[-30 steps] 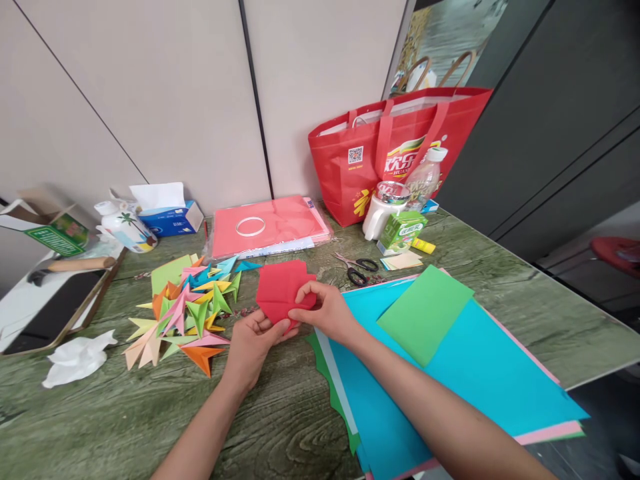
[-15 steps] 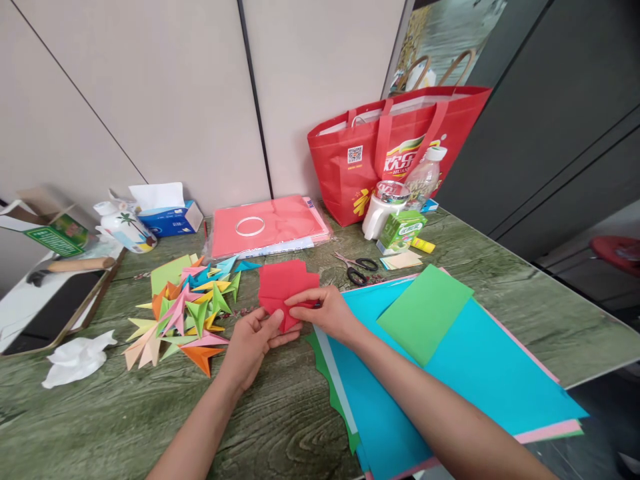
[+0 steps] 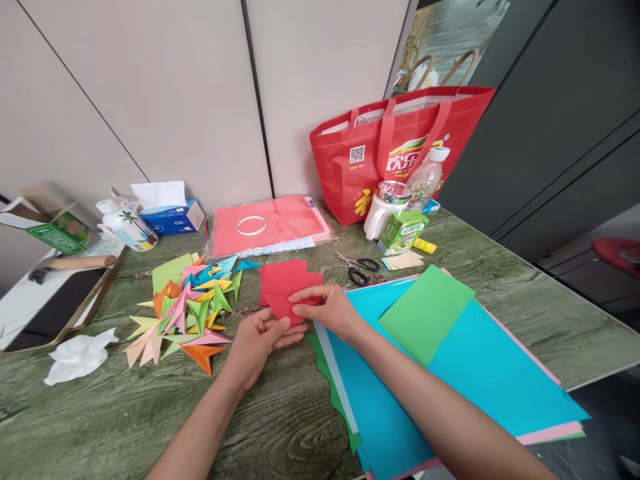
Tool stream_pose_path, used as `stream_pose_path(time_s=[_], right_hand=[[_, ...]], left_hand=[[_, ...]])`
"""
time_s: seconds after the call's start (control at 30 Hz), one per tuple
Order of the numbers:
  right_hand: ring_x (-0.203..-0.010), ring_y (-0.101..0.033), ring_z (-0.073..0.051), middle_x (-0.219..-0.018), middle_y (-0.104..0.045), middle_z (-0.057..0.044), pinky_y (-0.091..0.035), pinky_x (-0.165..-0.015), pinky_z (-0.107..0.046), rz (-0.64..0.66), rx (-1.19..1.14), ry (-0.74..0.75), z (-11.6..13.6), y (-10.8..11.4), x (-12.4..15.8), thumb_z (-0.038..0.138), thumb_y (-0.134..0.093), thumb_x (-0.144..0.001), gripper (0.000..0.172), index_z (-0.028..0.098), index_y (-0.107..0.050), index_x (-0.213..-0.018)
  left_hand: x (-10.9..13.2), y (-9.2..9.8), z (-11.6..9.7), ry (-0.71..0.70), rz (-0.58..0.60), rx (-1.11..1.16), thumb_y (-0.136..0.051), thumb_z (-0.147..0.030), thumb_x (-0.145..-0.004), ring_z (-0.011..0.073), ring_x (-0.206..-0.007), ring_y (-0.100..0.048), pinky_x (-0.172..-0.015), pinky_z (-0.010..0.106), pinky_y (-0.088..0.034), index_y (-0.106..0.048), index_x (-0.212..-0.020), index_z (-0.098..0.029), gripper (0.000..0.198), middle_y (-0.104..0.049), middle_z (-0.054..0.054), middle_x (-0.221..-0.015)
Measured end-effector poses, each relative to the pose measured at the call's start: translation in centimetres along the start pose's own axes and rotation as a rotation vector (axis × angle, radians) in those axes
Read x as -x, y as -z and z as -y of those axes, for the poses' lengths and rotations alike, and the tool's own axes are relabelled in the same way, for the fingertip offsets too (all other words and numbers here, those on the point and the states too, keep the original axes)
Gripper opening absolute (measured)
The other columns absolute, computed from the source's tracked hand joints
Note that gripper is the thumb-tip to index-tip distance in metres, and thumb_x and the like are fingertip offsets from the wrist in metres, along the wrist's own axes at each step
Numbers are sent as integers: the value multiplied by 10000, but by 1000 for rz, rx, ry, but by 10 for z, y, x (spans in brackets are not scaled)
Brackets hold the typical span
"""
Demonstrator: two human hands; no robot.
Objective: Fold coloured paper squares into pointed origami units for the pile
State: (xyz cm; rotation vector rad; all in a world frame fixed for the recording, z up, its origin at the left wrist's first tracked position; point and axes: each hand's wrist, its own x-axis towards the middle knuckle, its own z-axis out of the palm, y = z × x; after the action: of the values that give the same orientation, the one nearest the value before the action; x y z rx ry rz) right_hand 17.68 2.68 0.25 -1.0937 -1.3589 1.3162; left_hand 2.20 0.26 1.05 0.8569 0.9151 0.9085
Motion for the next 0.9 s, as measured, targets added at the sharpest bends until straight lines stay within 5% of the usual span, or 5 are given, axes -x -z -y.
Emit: stream_pose_path(time_s=[0.17, 0.37, 0.9], right_hand=[[-693, -612, -156, -739, -684, -19, -483, -653, -272, 27, -28, -34, -1, -2, 1, 264, -664, -601, 225, 166, -693, -801], [-710, -598, -152, -743, -677, -14, -468, -653, -263, 38, 79, 31, -1, -3, 1, 266, -647, -623, 195, 171, -690, -788], [-747, -584, -144, -871, -629, -15, -453, -633, -240, 117, -42, 45, 3, 3, -1, 246, -692, -588, 340, 179, -614, -912]], left_hand=[[-2, 2, 0, 25, -29, 95, -595, -369, -725, 265, -877, -627, -767, 424, -505, -617, -948, -111, 342, -691, 124, -879], [-1, 0, 3, 38, -25, -17, -720, -308, -594, 266, -779, -653, -728, 407, -521, -632, -857, -101, 346, -703, 114, -778], [0, 1, 4, -61, -79, -28, -701, -292, -627, 255, -738, -662, -697, 365, -541, -647, -806, -108, 262, -707, 106, -761]])
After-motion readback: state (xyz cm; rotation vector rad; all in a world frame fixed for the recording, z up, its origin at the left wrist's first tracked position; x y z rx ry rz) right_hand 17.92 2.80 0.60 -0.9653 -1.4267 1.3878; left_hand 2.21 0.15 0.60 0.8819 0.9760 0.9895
